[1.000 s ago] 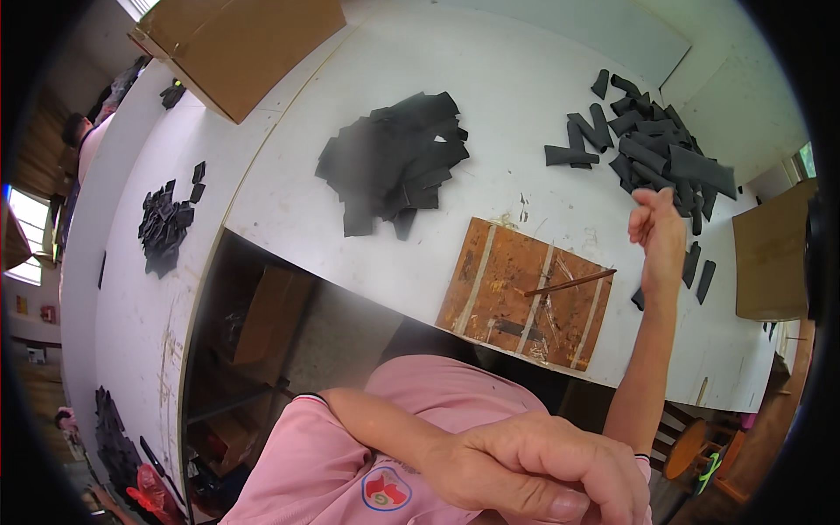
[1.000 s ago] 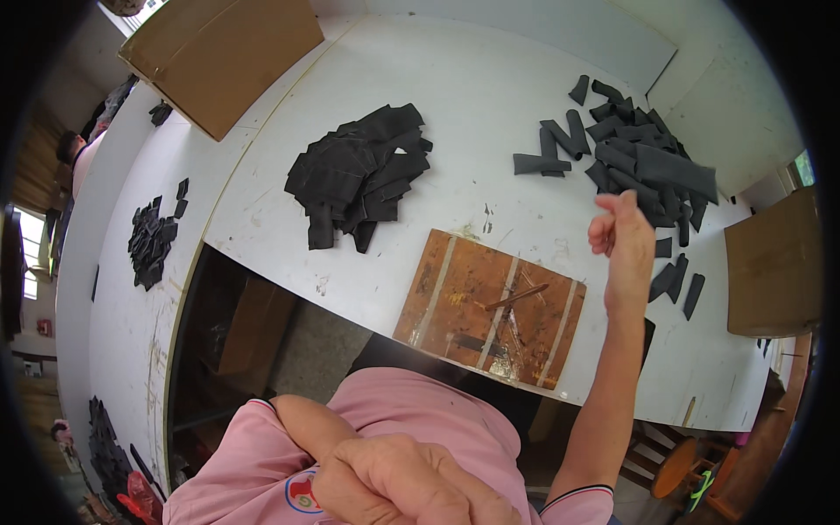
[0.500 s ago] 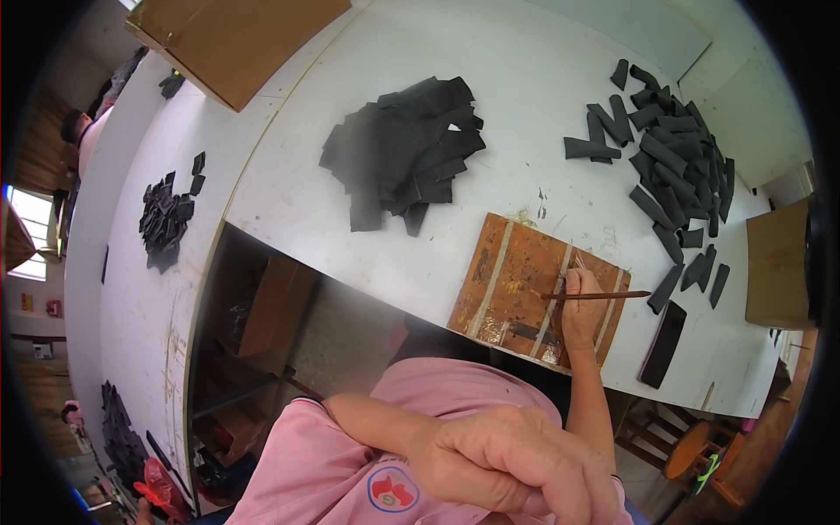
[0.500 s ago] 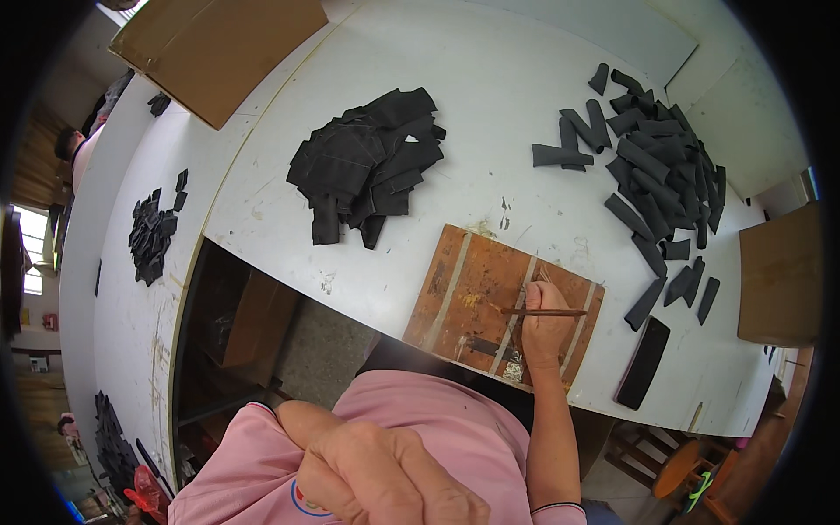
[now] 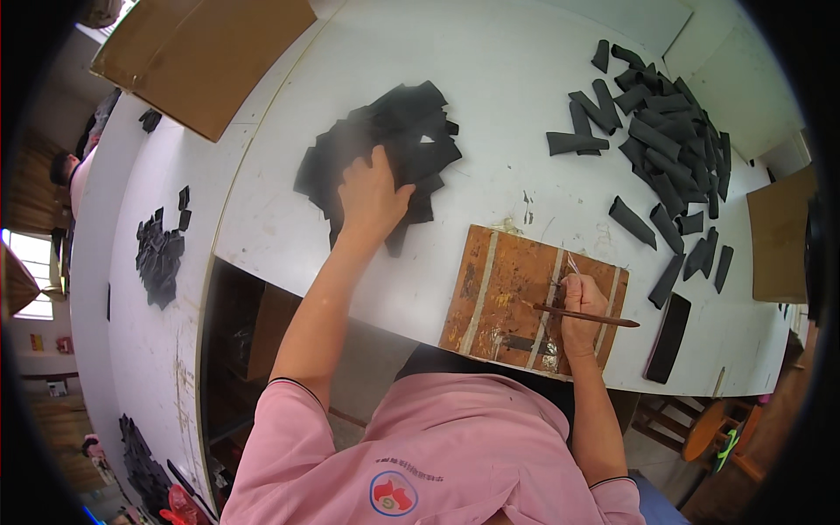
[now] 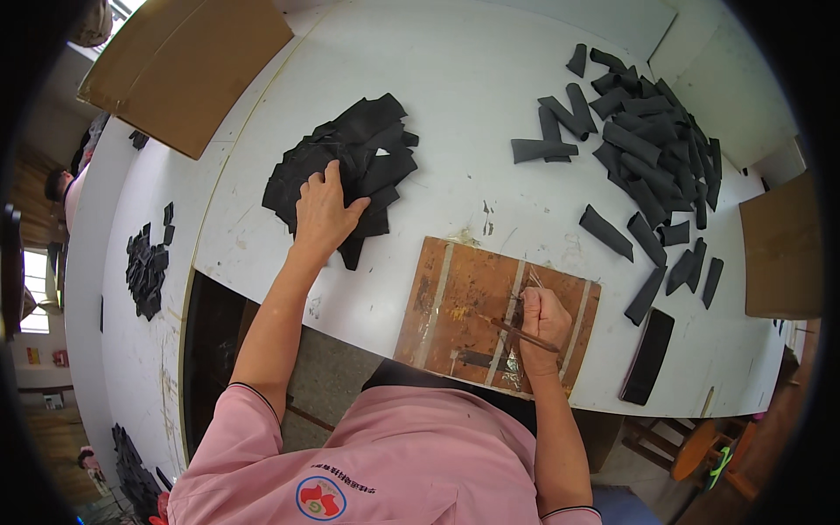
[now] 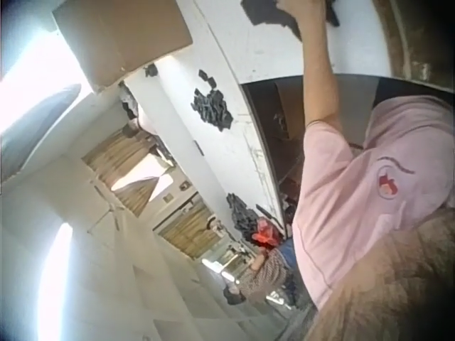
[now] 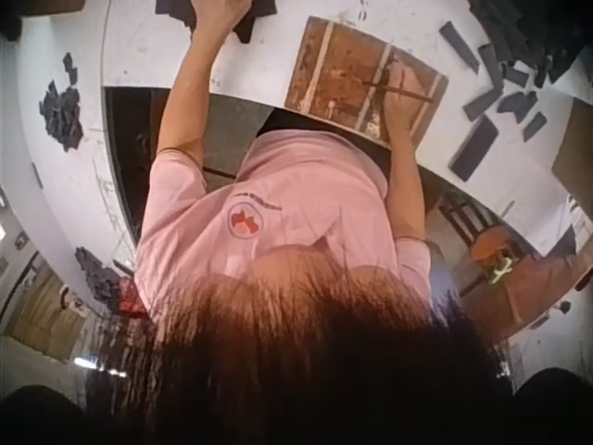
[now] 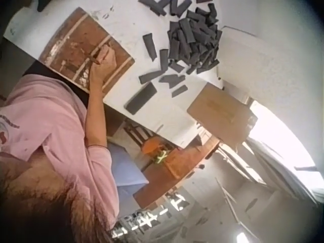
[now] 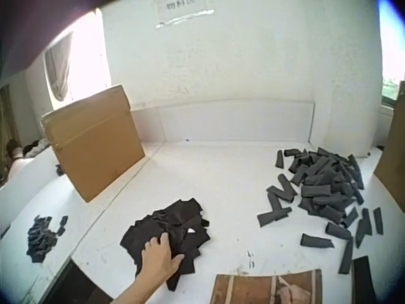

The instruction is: Using a thin stick to push fabric or material through itself, possibly for turning or reinforcing.

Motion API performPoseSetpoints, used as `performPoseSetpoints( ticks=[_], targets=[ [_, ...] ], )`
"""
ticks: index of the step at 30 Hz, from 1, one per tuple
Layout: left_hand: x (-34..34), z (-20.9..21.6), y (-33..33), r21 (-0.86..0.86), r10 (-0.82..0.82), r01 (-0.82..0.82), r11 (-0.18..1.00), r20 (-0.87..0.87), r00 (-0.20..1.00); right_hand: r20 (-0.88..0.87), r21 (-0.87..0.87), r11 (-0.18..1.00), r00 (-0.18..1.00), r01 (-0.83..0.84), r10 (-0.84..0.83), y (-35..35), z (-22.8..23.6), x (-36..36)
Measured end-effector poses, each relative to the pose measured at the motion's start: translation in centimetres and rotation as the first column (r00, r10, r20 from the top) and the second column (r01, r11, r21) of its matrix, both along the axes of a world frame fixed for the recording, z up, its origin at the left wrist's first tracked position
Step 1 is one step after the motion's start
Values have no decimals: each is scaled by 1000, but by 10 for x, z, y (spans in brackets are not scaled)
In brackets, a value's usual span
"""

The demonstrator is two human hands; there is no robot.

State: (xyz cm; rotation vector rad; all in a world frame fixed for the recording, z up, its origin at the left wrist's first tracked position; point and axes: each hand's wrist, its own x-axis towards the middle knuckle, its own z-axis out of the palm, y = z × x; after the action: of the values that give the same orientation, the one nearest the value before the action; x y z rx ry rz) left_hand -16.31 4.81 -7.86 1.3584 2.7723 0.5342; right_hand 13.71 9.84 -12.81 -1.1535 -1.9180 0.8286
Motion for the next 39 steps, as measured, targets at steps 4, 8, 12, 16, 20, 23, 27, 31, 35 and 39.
performPoseSetpoints(
  ticks=[4,8,12,16,20,23,27,31,35,39],
  targets=[
    [-14,-14,20,-153,-99,72,986,-174,980,15,-14,999,999,33,-33,0,3,0],
    [-25,-16,29,-138,-131,91,986,-322,938,1,2,999,999,42,-42,1,2,0],
    [-36,4,25,-172,-58,8,985,-284,957,-25,9,999,999,41,-41,2,1,-1],
    [-36,18,19,-99,-36,7,995,-298,954,-20,8,999,999,42,-41,2,1,1],
    [-40,15,17,-60,-15,-4,998,-317,948,-6,0,999,999,42,-42,0,3,1],
    [-45,19,15,86,54,-24,996,-363,930,0,-5,999,999,42,-42,1,5,0],
    [-43,43,9,250,169,-66,966,-417,893,-19,0,999,999,42,-42,1,4,0],
    [-30,69,-3,533,183,-1,846,-289,940,-10,4,999,999,36,-36,2,3,2],
    [-3,81,-17,693,177,-129,709,1,984,-21,1,999,999,45,-45,2,5,1],
    [18,73,-20,809,-197,-411,420,523,829,-21,-20,999,999,44,-44,1,6,1]
  ],
)
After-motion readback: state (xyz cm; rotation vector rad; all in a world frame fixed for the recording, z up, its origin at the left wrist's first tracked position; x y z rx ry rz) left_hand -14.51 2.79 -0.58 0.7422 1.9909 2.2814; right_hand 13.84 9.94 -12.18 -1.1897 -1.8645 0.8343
